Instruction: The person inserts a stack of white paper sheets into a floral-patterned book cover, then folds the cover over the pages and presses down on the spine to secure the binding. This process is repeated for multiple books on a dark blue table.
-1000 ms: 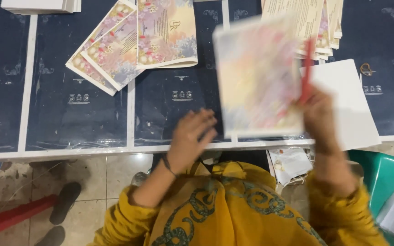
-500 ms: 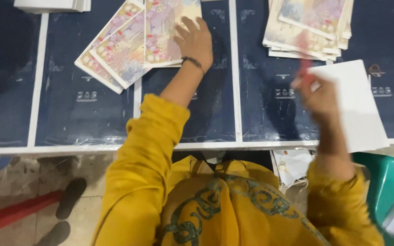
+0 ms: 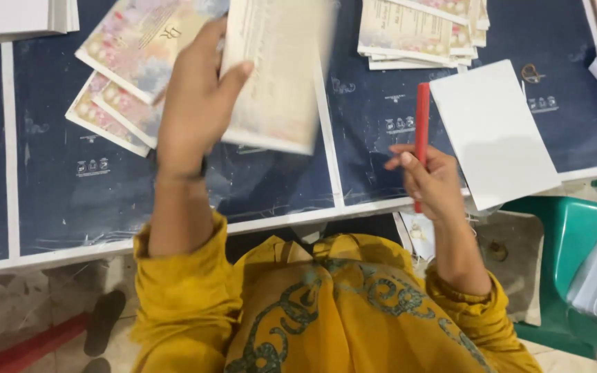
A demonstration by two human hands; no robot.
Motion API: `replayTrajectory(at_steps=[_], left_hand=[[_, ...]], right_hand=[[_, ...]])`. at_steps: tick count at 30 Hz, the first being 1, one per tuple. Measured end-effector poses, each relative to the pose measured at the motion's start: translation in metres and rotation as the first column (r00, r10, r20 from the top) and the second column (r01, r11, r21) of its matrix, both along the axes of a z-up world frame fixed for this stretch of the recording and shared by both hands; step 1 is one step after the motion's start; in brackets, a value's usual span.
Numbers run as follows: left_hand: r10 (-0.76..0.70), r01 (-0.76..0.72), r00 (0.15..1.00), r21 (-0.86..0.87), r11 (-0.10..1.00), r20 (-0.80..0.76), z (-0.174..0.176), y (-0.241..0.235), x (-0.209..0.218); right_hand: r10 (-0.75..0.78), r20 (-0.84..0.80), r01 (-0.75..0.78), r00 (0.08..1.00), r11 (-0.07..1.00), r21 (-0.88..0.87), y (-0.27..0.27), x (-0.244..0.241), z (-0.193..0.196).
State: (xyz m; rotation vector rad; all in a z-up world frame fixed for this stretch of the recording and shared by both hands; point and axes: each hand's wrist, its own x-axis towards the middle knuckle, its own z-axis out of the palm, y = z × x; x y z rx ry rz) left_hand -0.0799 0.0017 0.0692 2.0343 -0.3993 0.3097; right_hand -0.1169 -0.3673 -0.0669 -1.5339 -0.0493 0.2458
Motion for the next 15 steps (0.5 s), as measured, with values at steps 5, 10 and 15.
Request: replayTrajectory(at_steps=[5, 10, 15], left_hand=[[-0.141, -0.054, 0.956, -0.629, 0.775, -0.256, -0.097, -0.041, -0.041], [0.233, -0.280, 0.919, -0.110, 0.954, -0.319, -0.117, -0.085, -0.081], [-0.157, 0.095, 0.941, -0.211, 0.973, -0.299, -0.112, -0.123, -0.105]], right_hand=[[-0.034, -0.083, 0.061, 0.996, 0.937, 0.344, 0.021, -0.032, -0.023], [-0.160, -0.135, 0.200, 0.978, 0.902, 0.384, 0.019, -0.055, -0.049], [-0.141, -0.123, 0.180, 0.982, 0.886, 0.426, 0.031, -0.066, -0.047]])
